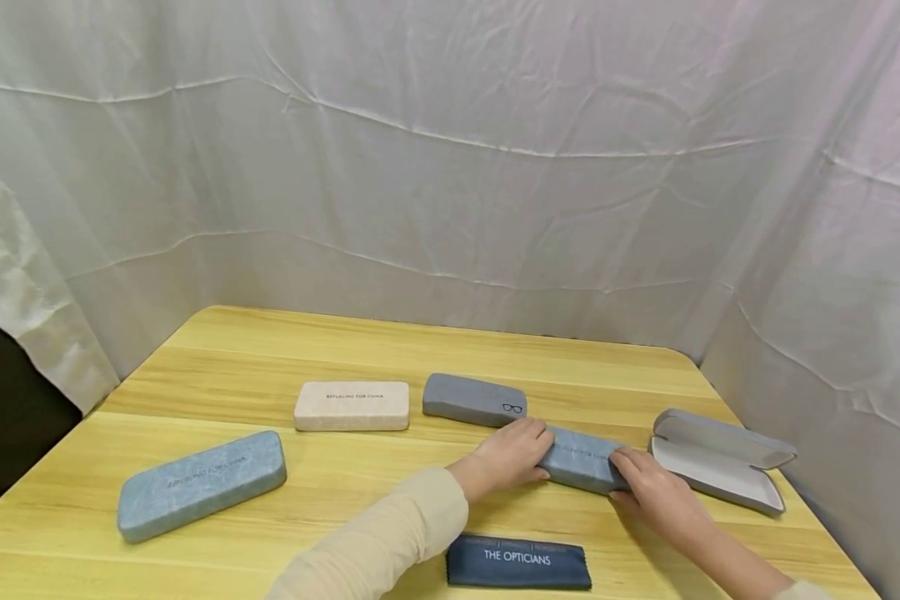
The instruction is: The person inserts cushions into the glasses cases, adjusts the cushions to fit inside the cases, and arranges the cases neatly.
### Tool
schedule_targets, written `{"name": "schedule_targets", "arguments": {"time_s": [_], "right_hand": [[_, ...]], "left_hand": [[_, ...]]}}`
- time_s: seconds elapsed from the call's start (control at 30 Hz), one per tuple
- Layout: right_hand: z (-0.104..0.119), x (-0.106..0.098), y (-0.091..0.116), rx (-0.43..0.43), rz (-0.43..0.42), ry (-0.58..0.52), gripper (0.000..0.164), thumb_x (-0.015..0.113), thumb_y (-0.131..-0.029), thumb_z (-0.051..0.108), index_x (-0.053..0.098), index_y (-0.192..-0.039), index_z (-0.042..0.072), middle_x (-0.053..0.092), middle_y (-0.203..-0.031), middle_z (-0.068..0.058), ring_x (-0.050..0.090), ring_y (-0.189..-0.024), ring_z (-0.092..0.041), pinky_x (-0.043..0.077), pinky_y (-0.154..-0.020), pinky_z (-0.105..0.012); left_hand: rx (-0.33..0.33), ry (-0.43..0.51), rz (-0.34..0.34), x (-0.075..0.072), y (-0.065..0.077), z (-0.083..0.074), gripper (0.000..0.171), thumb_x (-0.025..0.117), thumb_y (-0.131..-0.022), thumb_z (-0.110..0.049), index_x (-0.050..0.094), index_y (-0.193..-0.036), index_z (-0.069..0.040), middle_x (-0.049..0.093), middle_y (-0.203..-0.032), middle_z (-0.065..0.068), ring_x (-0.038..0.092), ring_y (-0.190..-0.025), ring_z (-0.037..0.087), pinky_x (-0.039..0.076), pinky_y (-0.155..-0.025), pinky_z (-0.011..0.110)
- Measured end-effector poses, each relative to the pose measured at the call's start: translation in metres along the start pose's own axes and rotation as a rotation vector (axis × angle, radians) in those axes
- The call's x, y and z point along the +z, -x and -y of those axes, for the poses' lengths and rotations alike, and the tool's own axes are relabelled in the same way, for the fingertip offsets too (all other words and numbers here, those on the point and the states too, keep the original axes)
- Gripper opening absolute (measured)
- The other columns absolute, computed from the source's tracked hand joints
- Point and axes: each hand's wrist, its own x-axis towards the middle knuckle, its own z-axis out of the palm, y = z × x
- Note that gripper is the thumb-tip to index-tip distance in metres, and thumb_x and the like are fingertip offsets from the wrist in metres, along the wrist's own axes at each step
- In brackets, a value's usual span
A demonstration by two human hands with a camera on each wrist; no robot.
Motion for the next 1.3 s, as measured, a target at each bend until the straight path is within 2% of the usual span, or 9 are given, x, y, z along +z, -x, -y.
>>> {"name": "schedule_targets", "arguments": {"time_s": [0.1,0.2,0.33,0.4,0.47,0.6,0.83,1.0,1.3], "right_hand": [[-0.003,-0.001,-0.001,-0.050,-0.034,-0.009,0.045,0.085,-0.059,0.013,0.063,-0.097,0.003,0.064,-0.097,-0.009,0.063,-0.086,-0.023,0.054,-0.066,-0.032],[-0.005,-0.003,-0.003,-0.118,-0.108,-0.028,0.025,0.069,-0.082,0.028,0.065,-0.092,0.005,0.064,-0.092,-0.005,0.062,-0.079,-0.020,0.052,-0.062,-0.030],[0.003,-0.008,-0.007,-0.174,-0.207,-0.100,0.052,0.030,-0.098,0.043,0.066,-0.090,0.005,0.065,-0.090,-0.005,0.063,-0.077,-0.019,0.051,-0.064,-0.029],[0.012,-0.011,-0.007,-0.175,-0.225,-0.139,0.049,0.035,-0.097,0.043,0.067,-0.092,0.006,0.065,-0.092,-0.004,0.063,-0.079,-0.018,0.051,-0.068,-0.024],[0.024,-0.014,-0.006,-0.155,-0.207,-0.183,0.035,0.052,-0.093,0.038,0.067,-0.095,0.006,0.065,-0.094,-0.003,0.064,-0.082,-0.017,0.050,-0.073,-0.019],[0.047,-0.019,-0.001,-0.067,-0.056,-0.313,0.029,0.074,-0.077,0.022,0.066,-0.102,0.010,0.064,-0.099,0.001,0.062,-0.087,-0.016,0.050,-0.076,-0.018],[0.068,-0.023,-0.002,0.084,0.386,-0.570,0.035,0.061,-0.088,0.034,0.060,-0.112,0.008,0.063,-0.105,-0.002,0.059,-0.095,-0.019,0.052,-0.076,-0.033],[0.070,-0.020,-0.003,0.062,0.462,-0.644,0.036,0.061,-0.088,0.032,0.060,-0.112,0.005,0.064,-0.101,-0.002,0.058,-0.091,-0.013,0.050,-0.074,-0.030],[0.070,-0.016,-0.006,0.185,0.586,-0.748,0.037,0.066,-0.084,0.032,0.060,-0.112,0.009,0.059,-0.102,0.004,0.051,-0.085,-0.003,0.047,-0.072,-0.025]], "left_hand": [[0.000,0.001,-0.015,-0.002,0.003,0.001,0.039,0.050,-0.091,-0.047,0.051,-0.116,-0.018,0.054,-0.115,-0.004,0.052,-0.111,0.008,0.041,-0.096,0.018],[-0.013,0.027,-0.042,-0.006,0.008,0.003,0.031,0.049,-0.093,-0.042,0.054,-0.114,-0.020,0.055,-0.115,-0.006,0.054,-0.109,0.007,0.045,-0.091,0.018],[-0.040,0.136,-0.082,-0.014,0.020,0.007,0.024,0.052,-0.094,-0.036,0.059,-0.112,-0.022,0.058,-0.114,-0.007,0.055,-0.107,0.008,0.046,-0.086,0.020],[-0.047,0.204,-0.092,-0.020,0.029,0.009,0.024,0.053,-0.094,-0.034,0.060,-0.112,-0.020,0.059,-0.113,-0.006,0.055,-0.105,0.009,0.046,-0.086,0.021],[-0.041,0.259,-0.106,-0.025,0.039,0.011,0.024,0.054,-0.093,-0.033,0.061,-0.111,-0.018,0.060,-0.110,-0.005,0.056,-0.102,0.010,0.047,-0.086,0.021],[-0.031,0.380,-0.096,-0.033,0.063,0.011,0.025,0.055,-0.093,-0.032,0.063,-0.109,-0.014,0.061,-0.104,-0.003,0.058,-0.096,0.010,0.048,-0.084,0.022],[-0.119,0.645,0.053,-0.034,0.105,0.006,0.033,0.061,-0.088,-0.038,0.066,-0.107,-0.011,0.061,-0.099,-0.002,0.056,-0.088,0.006,0.049,-0.076,0.019],[-0.206,0.774,0.121,-0.032,0.124,0.002,0.035,0.069,-0.082,-0.037,0.067,-0.102,-0.010,0.058,-0.089,-0.005,0.046,-0.075,0.000,0.045,-0.069,0.016],[-0.378,0.851,0.126,-0.030,0.134,-0.007,0.024,0.080,-0.070,-0.027,0.068,-0.085,-0.013,0.056,-0.076,-0.009,0.046,-0.071,0.001,0.040,-0.063,0.018]]}}
